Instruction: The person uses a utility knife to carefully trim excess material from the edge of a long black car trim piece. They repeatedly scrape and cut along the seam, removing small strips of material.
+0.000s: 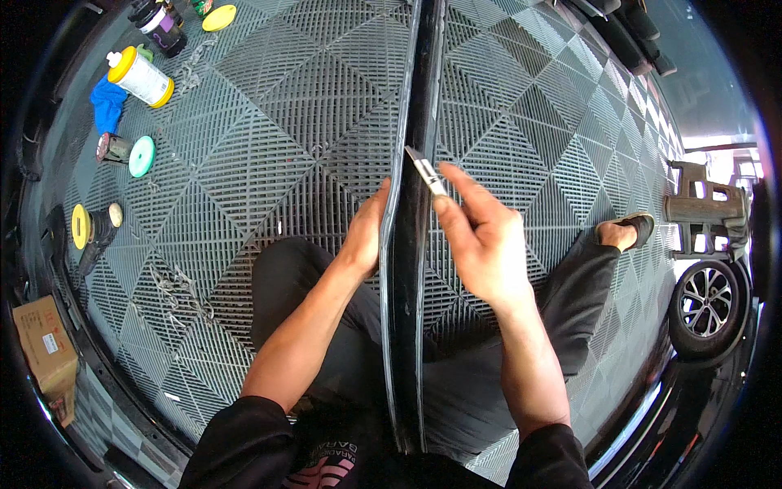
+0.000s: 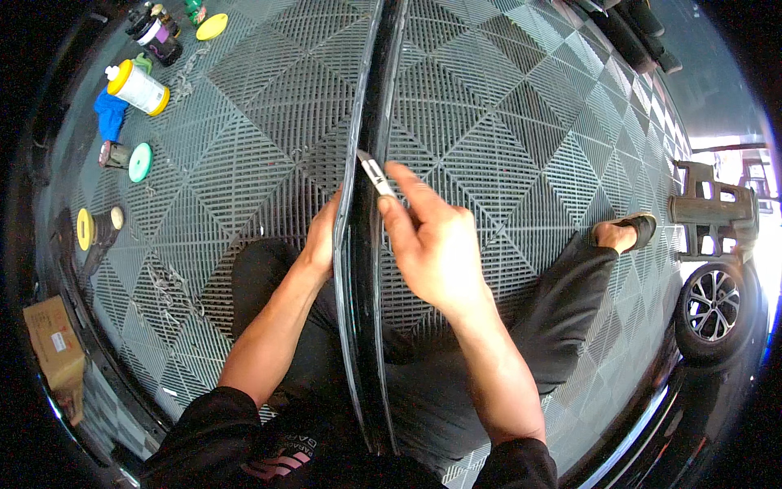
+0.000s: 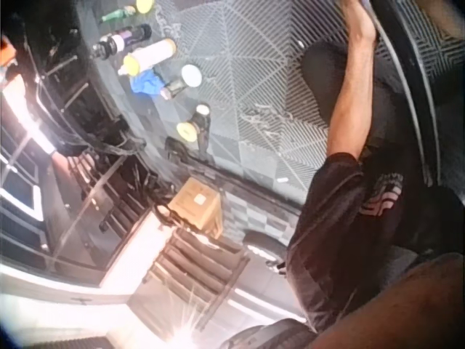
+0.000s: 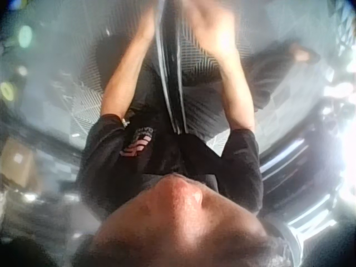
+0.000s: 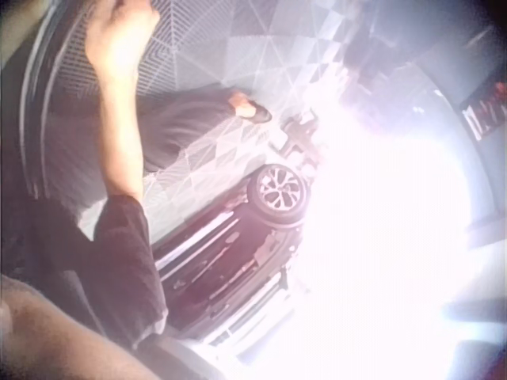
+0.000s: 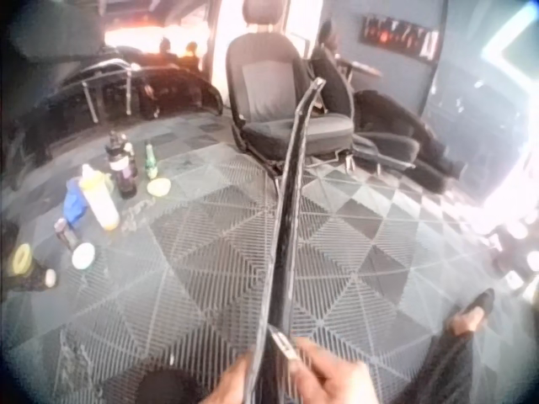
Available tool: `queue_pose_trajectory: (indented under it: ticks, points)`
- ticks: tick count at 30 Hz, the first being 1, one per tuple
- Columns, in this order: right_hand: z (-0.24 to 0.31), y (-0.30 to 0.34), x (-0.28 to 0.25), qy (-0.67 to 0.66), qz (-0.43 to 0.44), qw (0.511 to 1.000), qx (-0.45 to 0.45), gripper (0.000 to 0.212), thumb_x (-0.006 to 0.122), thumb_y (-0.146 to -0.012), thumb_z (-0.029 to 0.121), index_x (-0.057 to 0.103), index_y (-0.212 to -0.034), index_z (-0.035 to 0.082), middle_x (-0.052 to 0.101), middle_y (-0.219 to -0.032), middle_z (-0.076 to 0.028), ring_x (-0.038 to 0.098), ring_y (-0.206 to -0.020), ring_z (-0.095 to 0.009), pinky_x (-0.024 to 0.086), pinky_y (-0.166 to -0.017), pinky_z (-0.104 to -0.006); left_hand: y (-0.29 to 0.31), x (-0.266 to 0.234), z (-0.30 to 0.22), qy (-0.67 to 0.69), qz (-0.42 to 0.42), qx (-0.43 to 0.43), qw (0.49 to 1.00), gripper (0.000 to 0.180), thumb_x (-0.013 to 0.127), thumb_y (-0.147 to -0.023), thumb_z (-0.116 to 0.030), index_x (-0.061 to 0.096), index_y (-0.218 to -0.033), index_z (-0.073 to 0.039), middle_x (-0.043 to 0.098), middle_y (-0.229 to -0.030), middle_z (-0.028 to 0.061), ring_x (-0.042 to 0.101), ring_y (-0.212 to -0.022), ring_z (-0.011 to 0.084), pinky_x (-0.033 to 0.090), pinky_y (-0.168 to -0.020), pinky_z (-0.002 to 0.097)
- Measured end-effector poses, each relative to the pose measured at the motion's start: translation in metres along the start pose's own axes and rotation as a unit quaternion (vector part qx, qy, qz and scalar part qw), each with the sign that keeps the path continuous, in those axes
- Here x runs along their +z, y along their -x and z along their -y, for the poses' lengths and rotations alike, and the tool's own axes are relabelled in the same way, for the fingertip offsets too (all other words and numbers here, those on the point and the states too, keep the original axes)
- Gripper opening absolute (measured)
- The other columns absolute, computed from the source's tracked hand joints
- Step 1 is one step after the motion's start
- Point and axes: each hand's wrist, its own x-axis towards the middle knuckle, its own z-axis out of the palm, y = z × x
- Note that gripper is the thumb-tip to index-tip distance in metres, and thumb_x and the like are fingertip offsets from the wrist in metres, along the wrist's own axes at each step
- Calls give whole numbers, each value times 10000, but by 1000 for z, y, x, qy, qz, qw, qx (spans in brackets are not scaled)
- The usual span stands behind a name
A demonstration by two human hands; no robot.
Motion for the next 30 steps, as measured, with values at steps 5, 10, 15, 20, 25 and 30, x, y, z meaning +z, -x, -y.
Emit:
queue_pose_trajectory:
  ticks: [5, 10, 15, 20, 25, 30]
  points:
    - [-18, -12, -2, -140, -29, 990, 6, 198, 623, -1045, 183, 661, -1136, 12, 578, -627, -32, 538, -561, -104, 459, -550, -299, 3, 8, -6, -7, 8, 15, 1000, 512, 387, -1109, -476, 638, -1294, -70, 620, -875, -34, 575, -717, 56, 502, -612, 243]
    - [-30, -31, 7, -153, -15, 987, 52, 292, 605, -1065, 295, 673, -1062, 11, 540, -630, -28, 487, -592, -97, 445, -564, -310, 6, 11, -12, 5, -9, 2, 1000, 553, 282, -1141, -466, 675, -1070, -83, 643, -832, -20, 586, -656, 59, 515, -585, 235]
    - [-28, -36, 9, -99, -2, 992, 81, 441, 633, -1041, 400, 692, -897, -13, 548, -608, -48, 481, -573, -110, 432, -542, -325, 6, 10, -11, 11, -13, 7, 1000, 539, 291, -1140, -466, 665, -1108, -80, 638, -842, -28, 587, -685, 52, 516, -606, 230]
    - [-30, -35, 13, -89, -10, 993, 71, 473, 645, -1031, 403, 682, -821, -20, 553, -594, -87, 486, -550, -131, 432, -534, -346, 5, 6, -7, 18, -4, 8, 1000, 526, 299, -1142, -459, 668, -1127, -84, 635, -856, -38, 583, -711, 42, 504, -623, 225]
    - [-32, -35, 17, -72, -9, 996, 60, 438, 651, -1028, 369, 693, -844, -26, 563, -594, -119, 499, -526, -156, 436, -527, -361, 2, 2, -4, 18, -9, 9, 1000, 543, 361, -1117, -501, 663, -1195, -56, 645, -843, -25, 590, -686, 49, 495, -581, 221]
    - [-22, -35, 16, -37, -10, 998, 46, 308, 669, -1017, 283, 733, -1002, -18, 621, -631, -152, 582, -526, -195, 471, -539, -367, 4, 6, -7, 25, -13, 4, 1000, 548, 295, -1140, -467, 676, -1155, -73, 652, -885, -27, 596, -750, 44, 508, -652, 227]
